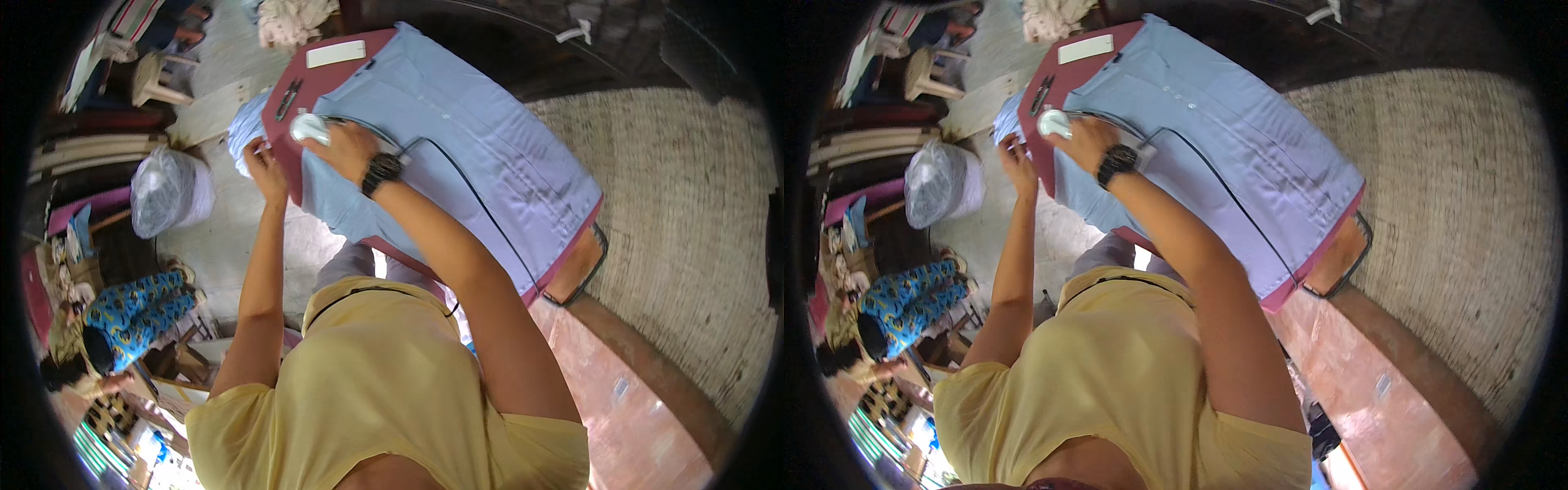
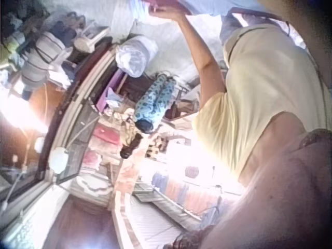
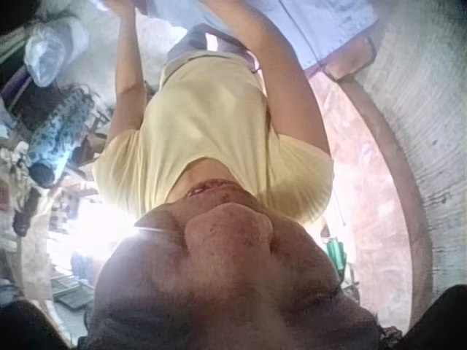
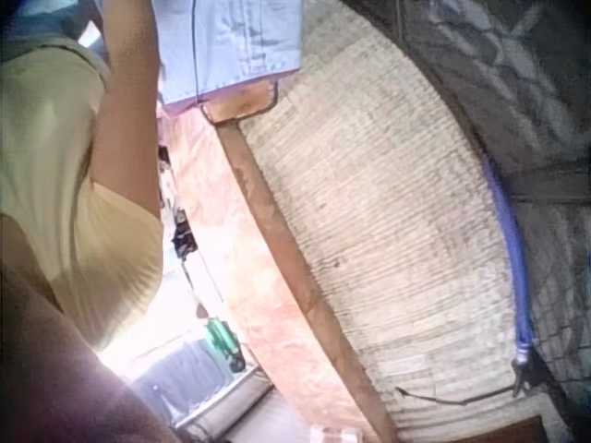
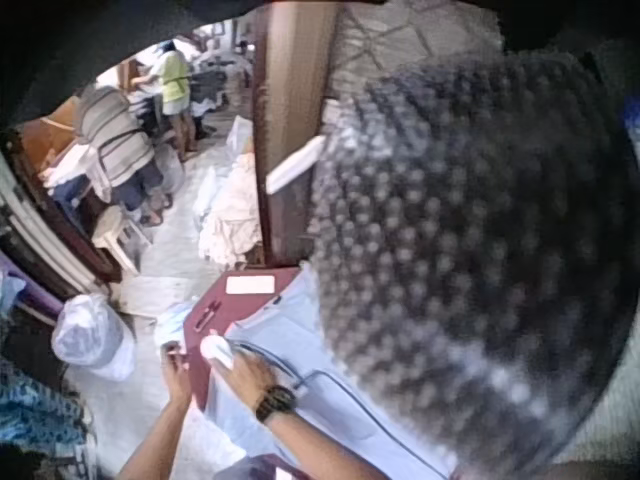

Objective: The person irons a light blue shirt on an ironing board, smoothing different sections of the garment and turning it over to press both sides.

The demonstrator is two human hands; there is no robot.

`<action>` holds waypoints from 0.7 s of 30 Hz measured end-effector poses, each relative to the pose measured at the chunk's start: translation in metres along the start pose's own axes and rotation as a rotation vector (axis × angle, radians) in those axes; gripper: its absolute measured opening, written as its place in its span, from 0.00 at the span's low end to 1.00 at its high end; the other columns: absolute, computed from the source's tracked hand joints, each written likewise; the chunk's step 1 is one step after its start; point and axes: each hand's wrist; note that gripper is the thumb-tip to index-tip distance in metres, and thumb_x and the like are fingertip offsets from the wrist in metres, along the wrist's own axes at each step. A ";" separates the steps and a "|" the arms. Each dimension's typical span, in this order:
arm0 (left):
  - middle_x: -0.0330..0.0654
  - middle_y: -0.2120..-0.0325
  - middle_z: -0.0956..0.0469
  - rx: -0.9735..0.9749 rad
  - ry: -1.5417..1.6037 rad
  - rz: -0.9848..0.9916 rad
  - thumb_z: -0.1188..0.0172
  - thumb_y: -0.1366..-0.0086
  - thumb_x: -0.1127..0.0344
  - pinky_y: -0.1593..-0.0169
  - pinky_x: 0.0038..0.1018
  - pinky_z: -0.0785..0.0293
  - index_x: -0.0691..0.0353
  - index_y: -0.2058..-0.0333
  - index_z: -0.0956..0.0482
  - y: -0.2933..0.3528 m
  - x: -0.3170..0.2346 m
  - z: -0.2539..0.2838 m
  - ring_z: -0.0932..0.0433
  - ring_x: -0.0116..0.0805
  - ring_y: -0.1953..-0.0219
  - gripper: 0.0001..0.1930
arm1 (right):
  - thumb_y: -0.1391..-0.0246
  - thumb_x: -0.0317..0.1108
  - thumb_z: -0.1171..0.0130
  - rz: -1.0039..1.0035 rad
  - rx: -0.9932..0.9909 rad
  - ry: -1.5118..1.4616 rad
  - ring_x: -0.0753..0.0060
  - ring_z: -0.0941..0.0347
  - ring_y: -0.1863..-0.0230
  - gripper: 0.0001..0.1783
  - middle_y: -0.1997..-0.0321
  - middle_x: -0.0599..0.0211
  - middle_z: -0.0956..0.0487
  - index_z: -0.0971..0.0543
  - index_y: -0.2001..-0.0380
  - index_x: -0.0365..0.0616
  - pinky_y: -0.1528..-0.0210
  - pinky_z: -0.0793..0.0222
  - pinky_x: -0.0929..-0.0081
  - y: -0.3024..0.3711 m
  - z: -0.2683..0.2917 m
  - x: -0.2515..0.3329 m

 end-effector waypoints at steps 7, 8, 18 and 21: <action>0.47 0.50 0.31 0.073 0.039 -0.242 0.57 0.27 0.75 0.45 0.30 0.33 0.68 0.49 0.34 0.039 -0.026 -0.007 0.29 0.35 0.50 0.10 | 0.49 0.64 0.41 -0.111 -0.072 0.076 0.43 0.19 0.65 0.34 0.70 0.43 0.18 0.15 0.68 0.39 0.60 0.23 0.53 0.016 -0.002 -0.001; 0.47 0.50 0.32 0.100 0.055 -0.283 0.57 0.27 0.75 0.43 0.30 0.34 0.68 0.50 0.34 0.049 -0.036 -0.015 0.30 0.36 0.49 0.10 | 0.48 0.64 0.41 -0.131 -0.058 0.043 0.43 0.19 0.66 0.33 0.71 0.44 0.18 0.15 0.67 0.39 0.60 0.23 0.54 0.036 0.006 -0.008; 0.43 0.31 0.43 0.820 -0.630 -0.895 0.55 0.27 0.53 0.29 0.50 0.56 0.53 0.33 0.38 0.144 -0.059 -0.083 0.49 0.50 0.28 0.26 | 0.51 0.74 0.44 -0.664 -0.304 0.307 0.50 0.19 0.72 0.40 0.75 0.51 0.17 0.15 0.65 0.43 0.71 0.25 0.57 0.311 0.131 -0.104; 0.40 0.30 0.44 0.828 -0.614 -0.871 0.58 0.27 0.50 0.28 0.51 0.59 0.50 0.33 0.39 0.146 -0.056 -0.087 0.51 0.50 0.28 0.27 | 0.51 0.73 0.44 -0.724 -0.456 0.334 0.47 0.19 0.72 0.40 0.76 0.49 0.18 0.15 0.69 0.40 0.68 0.23 0.55 0.362 0.157 -0.151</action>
Point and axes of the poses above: each hand's wrist, its own y-axis away from the middle knuckle, its own z-axis out of the back of the hand, x = y × z
